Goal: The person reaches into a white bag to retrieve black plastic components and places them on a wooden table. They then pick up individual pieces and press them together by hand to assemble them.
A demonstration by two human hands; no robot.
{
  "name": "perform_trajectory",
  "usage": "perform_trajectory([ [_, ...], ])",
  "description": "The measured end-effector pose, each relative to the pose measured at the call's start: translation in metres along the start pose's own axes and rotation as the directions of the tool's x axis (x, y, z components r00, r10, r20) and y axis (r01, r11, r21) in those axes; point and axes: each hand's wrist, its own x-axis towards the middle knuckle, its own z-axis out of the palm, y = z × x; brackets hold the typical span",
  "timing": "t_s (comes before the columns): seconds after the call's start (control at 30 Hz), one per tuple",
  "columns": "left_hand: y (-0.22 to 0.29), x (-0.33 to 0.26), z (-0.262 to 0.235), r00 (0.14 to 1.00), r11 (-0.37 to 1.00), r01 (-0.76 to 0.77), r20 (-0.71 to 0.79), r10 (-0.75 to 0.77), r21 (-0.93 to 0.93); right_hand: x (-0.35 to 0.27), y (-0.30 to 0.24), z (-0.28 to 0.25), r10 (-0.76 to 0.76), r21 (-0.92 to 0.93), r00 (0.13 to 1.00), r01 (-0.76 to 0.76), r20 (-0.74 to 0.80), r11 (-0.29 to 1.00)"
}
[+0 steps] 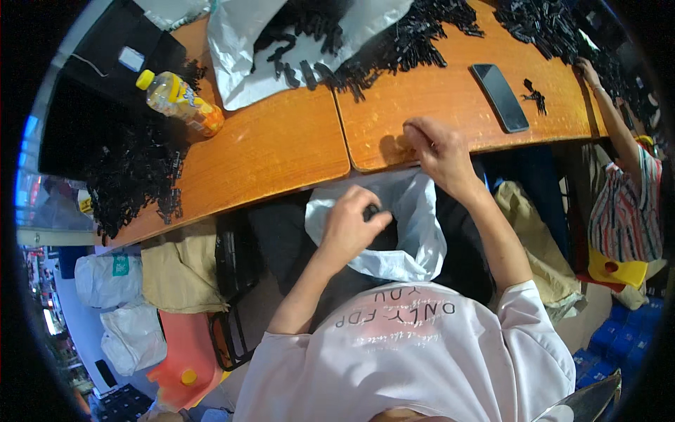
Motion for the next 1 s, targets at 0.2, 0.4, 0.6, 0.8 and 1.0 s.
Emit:
perform_trajectory([
  [0.2,0.023,0.028,-0.023,0.987,0.946,0.03,0.162,0.024,-0.323,0.059,0.035,0.027,-0.114,-0.317,0.993,0.108,-0.002,0.942],
  [0.4,-0.009,0.157,-0.089,0.846,0.775,-0.278,-0.238,0.478,0.567,0.071,0.025,0.037,-0.023,-0.493,0.996,0.066,0.091,0.867],
  [0.6,-0.042,0.199,-0.105,0.923,0.708,-0.258,-0.048,0.381,0.658,0.072,0.031,0.043,-0.261,-0.47,0.965,0.217,-0.031,0.856],
  [0.8,-0.025,0.153,-0.082,0.869,0.748,-0.212,-0.229,0.439,0.629,0.065,0.034,0.033,-0.116,-0.439,0.983,0.168,0.144,0.883],
  [1.0,-0.001,0.086,-0.063,0.959,0.848,-0.01,-0.246,-0.142,-0.53,0.048,0.046,0.017,-0.193,-0.418,0.974,0.224,0.116,0.881],
])
